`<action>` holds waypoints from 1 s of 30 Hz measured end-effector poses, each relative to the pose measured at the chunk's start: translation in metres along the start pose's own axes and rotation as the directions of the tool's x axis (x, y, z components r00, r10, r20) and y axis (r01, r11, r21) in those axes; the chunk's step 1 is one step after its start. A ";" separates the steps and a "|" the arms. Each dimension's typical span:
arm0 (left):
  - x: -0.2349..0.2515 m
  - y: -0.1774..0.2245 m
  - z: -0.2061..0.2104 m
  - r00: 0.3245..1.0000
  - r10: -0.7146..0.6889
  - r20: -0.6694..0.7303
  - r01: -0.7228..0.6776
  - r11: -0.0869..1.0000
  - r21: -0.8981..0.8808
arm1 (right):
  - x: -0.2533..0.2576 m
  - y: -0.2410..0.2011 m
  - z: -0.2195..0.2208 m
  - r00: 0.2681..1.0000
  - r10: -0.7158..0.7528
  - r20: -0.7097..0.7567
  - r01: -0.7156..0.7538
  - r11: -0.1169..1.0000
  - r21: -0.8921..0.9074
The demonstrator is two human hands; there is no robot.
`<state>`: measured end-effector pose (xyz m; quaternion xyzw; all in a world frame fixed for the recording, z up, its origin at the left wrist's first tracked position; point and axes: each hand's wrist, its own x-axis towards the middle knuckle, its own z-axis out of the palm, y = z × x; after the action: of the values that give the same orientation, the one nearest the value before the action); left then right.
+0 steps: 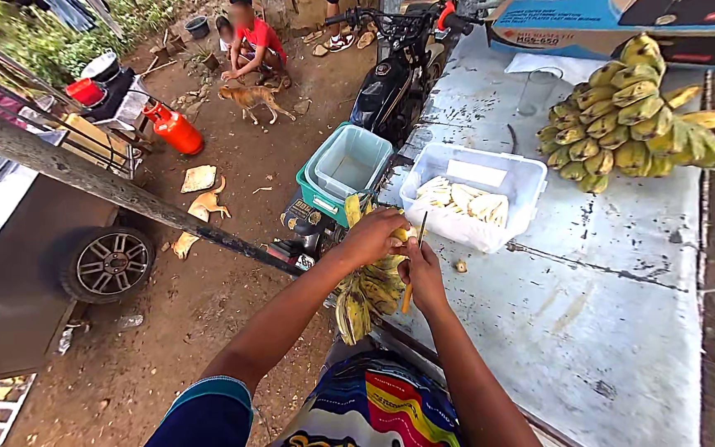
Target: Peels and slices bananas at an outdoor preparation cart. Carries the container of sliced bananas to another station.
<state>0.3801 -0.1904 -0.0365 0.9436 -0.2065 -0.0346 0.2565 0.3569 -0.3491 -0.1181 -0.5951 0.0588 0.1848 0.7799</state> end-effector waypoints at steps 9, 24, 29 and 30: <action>-0.004 -0.023 0.012 0.993 0.011 -0.116 -0.017 0.998 -0.053 | 0.008 -0.005 0.005 1.000 0.027 -0.005 -0.028 0.993 -0.115; -0.070 -0.065 0.004 0.973 0.090 -0.212 -0.140 0.963 -0.231 | 0.031 0.006 0.002 0.994 -0.028 -0.109 0.002 0.973 -0.232; -0.067 -0.053 -0.017 1.000 -0.023 -0.010 0.021 0.985 -0.172 | 0.000 -0.002 0.003 0.998 -0.057 -0.013 0.053 0.976 -0.211; -0.061 -0.046 -0.022 0.997 -0.072 0.035 0.076 0.988 -0.133 | -0.004 -0.003 0.002 0.998 -0.067 0.009 0.067 0.971 -0.231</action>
<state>0.3454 -0.1189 -0.0432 0.9306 -0.1724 -0.0721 0.3148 0.3536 -0.3487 -0.1137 -0.6835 0.0162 0.1644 0.7111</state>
